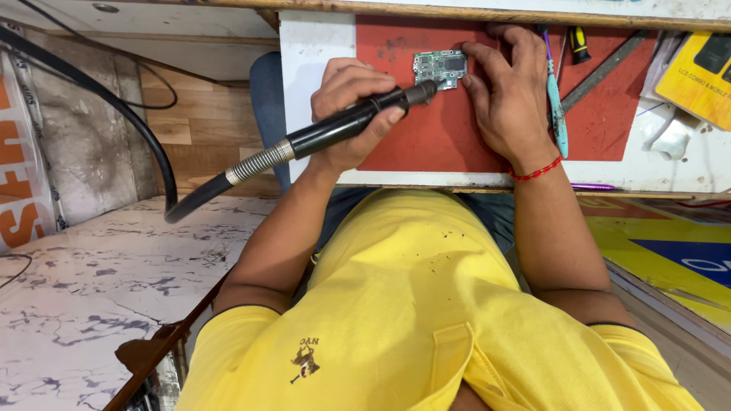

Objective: The person works on a small circuit board placed on a red mat. They use a small tool to scrape or clean the board's surface, then apply heat with a hot air gun to specific areas. The person continues to scrape and heat the board throughout the clip.

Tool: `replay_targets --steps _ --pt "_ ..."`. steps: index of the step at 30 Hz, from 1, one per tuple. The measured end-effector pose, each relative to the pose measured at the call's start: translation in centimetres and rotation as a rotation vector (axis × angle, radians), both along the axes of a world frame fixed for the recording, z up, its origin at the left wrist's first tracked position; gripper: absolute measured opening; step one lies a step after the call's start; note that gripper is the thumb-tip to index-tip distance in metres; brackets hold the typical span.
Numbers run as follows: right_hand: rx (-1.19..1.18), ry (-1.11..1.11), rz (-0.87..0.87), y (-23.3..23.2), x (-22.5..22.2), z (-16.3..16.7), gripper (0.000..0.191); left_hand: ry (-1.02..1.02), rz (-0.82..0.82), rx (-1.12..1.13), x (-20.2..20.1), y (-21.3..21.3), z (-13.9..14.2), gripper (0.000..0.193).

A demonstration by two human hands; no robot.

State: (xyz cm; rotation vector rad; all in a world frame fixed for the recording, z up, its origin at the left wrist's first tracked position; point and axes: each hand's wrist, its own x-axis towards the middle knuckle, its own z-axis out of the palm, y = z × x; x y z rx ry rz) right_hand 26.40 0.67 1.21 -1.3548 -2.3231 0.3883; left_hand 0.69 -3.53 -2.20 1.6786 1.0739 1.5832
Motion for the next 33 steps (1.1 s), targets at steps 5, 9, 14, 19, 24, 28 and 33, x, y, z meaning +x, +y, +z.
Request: replay_targets --steps 5,9,14,19,24,28,33 --pt "0.011 0.001 0.008 0.14 -0.03 -0.11 0.037 -0.035 0.015 -0.004 0.14 0.47 -0.31 0.032" --pt "0.044 -0.005 0.043 0.19 0.04 -0.25 0.038 -0.039 0.087 -0.028 0.03 0.37 -0.21 0.034" --pt "0.063 -0.019 0.05 0.1 -0.07 -0.4 0.038 0.021 -0.023 0.012 -0.37 0.34 0.22 0.035" --pt "0.028 0.009 0.037 0.07 -0.22 -0.33 0.038 -0.089 0.013 -0.061 -0.11 0.48 0.29 0.035" --pt "0.043 -0.003 0.055 -0.06 -0.22 -0.16 0.038 -0.053 0.065 -0.043 -0.04 0.46 -0.05 0.035" --pt "0.047 -0.026 0.053 -0.22 -0.22 -0.04 0.037 0.025 0.002 -0.012 -0.11 0.24 -0.08 0.036" --pt "0.034 -0.022 0.053 -0.35 -0.31 0.17 0.037 -0.022 0.054 -0.048 -0.04 0.0 0.3 0.039"
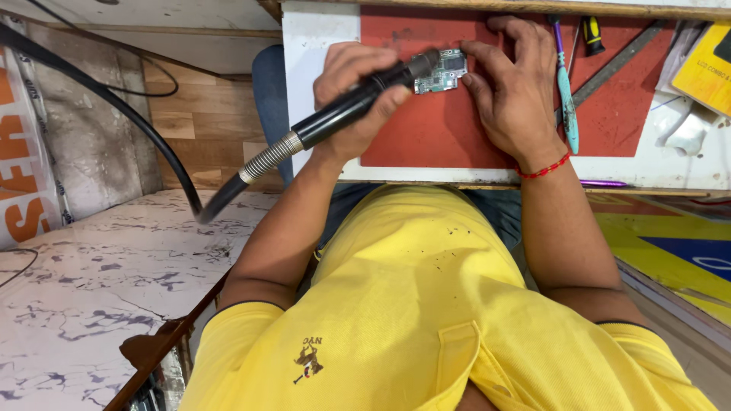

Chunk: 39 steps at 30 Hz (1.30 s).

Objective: The person works on a small circuit board placed on a red mat. They use a small tool to scrape or clean the board's surface, then apply heat with a hot air gun to specific areas. The person continues to scrape and heat the board throughout the clip.

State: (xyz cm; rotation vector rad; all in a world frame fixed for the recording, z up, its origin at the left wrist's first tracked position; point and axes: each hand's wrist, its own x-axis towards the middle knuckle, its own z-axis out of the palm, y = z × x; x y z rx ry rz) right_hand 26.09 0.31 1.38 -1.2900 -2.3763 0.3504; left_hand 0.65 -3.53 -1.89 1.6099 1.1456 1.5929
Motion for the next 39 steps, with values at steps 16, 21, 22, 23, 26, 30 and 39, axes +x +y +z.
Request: replay_targets --steps 16,21,22,23,26,30,39 --pt "-0.02 0.021 -0.064 0.12 0.35 -0.23 0.036 0.04 -0.071 0.019 0.05 0.12 -0.22 0.034" --pt "-0.024 0.04 -0.063 0.25 0.45 -0.32 0.037 0.073 -0.06 0.066 -0.18 0.12 0.23 0.036" --pt "-0.024 0.042 -0.065 0.27 0.44 -0.36 0.036 0.06 -0.067 0.062 -0.07 0.11 0.26 0.035" --pt "-0.021 0.047 -0.061 0.3 0.42 -0.41 0.036 0.05 -0.069 0.061 0.04 0.1 0.27 0.035" --pt "-0.014 0.038 -0.099 0.36 0.51 -0.55 0.035 -0.028 0.039 0.002 0.0 0.0 0.25 0.033" --pt "-0.015 0.048 -0.12 0.42 0.73 -0.72 0.036 0.0 0.071 0.047 -0.03 -0.39 0.16 0.03" --pt "-0.001 0.002 -0.056 0.22 0.83 -0.64 0.039 -0.061 0.109 -0.041 0.07 -0.43 -0.24 0.034"
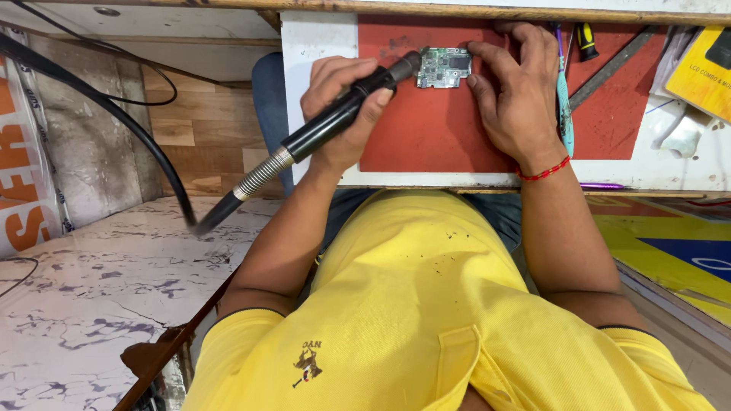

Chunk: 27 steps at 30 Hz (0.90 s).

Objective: The person works on a small circuit board placed on a red mat. They use a small tool to scrape or clean the board's surface, then apply heat with a hot air gun to specific areas. The person continues to scrape and heat the board throughout the clip.

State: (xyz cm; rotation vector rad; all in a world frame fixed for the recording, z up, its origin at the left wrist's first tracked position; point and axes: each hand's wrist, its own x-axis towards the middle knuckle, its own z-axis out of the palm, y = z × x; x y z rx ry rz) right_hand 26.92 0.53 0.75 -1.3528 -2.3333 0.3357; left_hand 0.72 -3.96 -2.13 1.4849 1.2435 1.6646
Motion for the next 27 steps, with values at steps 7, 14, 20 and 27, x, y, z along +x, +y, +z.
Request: replay_targets --steps 7,14,20,27 --pt "-0.02 0.001 0.0 -0.1 -0.3 0.5 0.038 0.07 -0.025 -0.004 0.0 -0.2 0.2 0.04" --pt "-0.021 -0.014 0.064 -0.2 -0.5 0.7 0.039 0.035 -0.08 0.018 0.0 0.2 0.3 0.037" --pt "0.008 -0.024 0.072 -0.1 -0.6 0.7 0.04 0.068 -0.038 0.023 0.0 0.1 0.6 0.037" --pt "0.004 -0.022 0.028 -0.3 -1.2 0.5 0.037 0.113 -0.097 0.077 0.0 0.2 0.5 0.037"
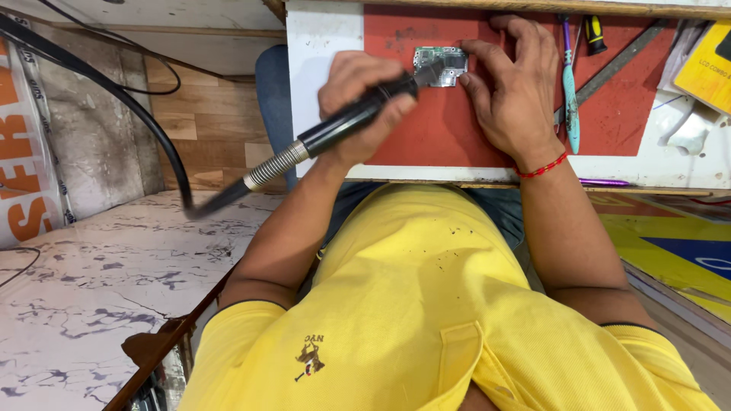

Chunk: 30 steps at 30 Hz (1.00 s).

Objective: The person works on a small circuit board placed on a red mat. They use a small tool to scrape or clean the board's surface, then apply heat with a hot air gun to specific areas. The person continues to scrape and heat the board throughout the clip.

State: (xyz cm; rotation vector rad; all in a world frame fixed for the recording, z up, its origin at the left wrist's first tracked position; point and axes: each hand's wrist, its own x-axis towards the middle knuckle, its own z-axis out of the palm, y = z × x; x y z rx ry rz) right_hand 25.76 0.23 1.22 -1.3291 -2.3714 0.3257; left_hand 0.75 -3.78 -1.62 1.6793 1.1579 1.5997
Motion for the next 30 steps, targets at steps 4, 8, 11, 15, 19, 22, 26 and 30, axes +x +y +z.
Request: replay_targets --steps 4,8,11,15,19,22,26,30 --pt "-0.004 0.02 -0.045 -0.05 0.08 -0.33 0.036 -0.08 0.084 -0.05 0.16 0.07 -0.31 0.036" --pt "0.009 0.026 -0.041 0.03 0.3 -0.67 0.036 -0.043 0.091 -0.037 0.09 0.04 -0.42 0.032" --pt "-0.013 0.049 -0.072 0.1 0.39 -0.84 0.036 -0.018 0.013 0.001 0.19 0.02 -0.35 0.033" --pt "0.009 0.042 -0.026 0.15 0.58 -0.76 0.037 -0.075 0.112 -0.114 0.2 -0.25 -0.18 0.042" --pt "-0.013 0.023 0.009 0.12 0.78 -0.37 0.037 0.019 0.006 -0.038 -0.02 -0.18 -0.13 0.04" --pt "-0.013 0.027 0.035 0.13 0.59 -0.16 0.036 -0.024 0.039 -0.058 -0.05 -0.08 -0.17 0.04" --pt "-0.059 0.026 -0.006 0.32 0.38 0.07 0.036 -0.017 -0.021 0.006 0.2 0.18 -0.3 0.038" --pt "-0.007 0.029 0.016 0.34 0.35 0.02 0.036 -0.063 0.09 -0.099 0.24 0.27 -0.38 0.039"
